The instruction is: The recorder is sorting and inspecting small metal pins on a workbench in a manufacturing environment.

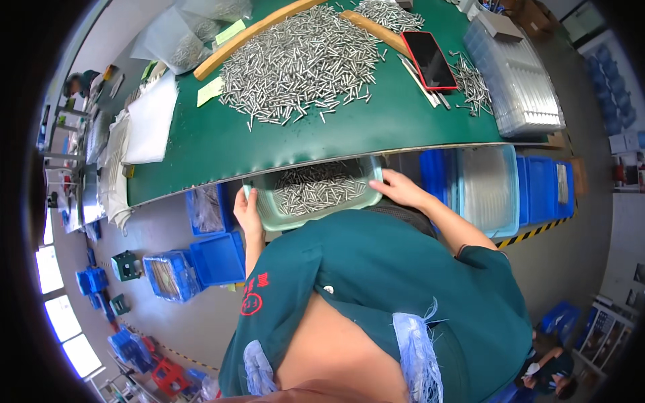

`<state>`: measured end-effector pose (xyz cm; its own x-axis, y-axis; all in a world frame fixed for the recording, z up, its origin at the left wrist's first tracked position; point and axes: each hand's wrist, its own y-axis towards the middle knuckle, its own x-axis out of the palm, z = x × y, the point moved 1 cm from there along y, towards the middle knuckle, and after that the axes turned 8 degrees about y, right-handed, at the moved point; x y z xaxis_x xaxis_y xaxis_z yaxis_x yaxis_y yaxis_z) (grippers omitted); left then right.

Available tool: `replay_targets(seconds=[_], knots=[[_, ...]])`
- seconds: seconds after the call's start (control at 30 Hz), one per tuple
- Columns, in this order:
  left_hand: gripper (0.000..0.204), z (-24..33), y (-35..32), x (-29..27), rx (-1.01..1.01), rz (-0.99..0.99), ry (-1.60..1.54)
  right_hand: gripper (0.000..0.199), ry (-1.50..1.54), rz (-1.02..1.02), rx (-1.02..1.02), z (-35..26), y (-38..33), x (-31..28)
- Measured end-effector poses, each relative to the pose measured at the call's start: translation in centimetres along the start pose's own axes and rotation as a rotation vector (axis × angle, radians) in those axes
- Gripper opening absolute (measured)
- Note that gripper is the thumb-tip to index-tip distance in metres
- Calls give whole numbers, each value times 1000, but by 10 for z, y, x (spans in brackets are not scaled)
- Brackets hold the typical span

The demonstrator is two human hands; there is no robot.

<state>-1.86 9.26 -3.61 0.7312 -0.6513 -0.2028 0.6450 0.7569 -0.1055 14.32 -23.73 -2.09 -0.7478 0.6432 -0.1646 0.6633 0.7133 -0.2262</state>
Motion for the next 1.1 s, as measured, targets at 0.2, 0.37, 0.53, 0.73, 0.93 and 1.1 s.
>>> replay_targets(seconds=[0.2,0.37,0.53,0.73,0.93,1.1], knots=[[25,-2,-10,0,-13,-4,4,34,16,-10,209,13,14,-7],[28,-4,-27,-1,-45,22,3,36,119,23,211,9,8,-4],[27,-3,-26,-3,-51,23,27,55,127,-226,272,5,-10,-5],[27,-4,-21,0,-24,6,-24,54,-34,-344,166,15,-26,-15],[24,-4,-22,2,-37,-4,-75,51,-70,-378,145,15,-39,-21],[25,-4,-22,1,-35,-17,-93,53,-20,-290,265,7,-74,-30]])
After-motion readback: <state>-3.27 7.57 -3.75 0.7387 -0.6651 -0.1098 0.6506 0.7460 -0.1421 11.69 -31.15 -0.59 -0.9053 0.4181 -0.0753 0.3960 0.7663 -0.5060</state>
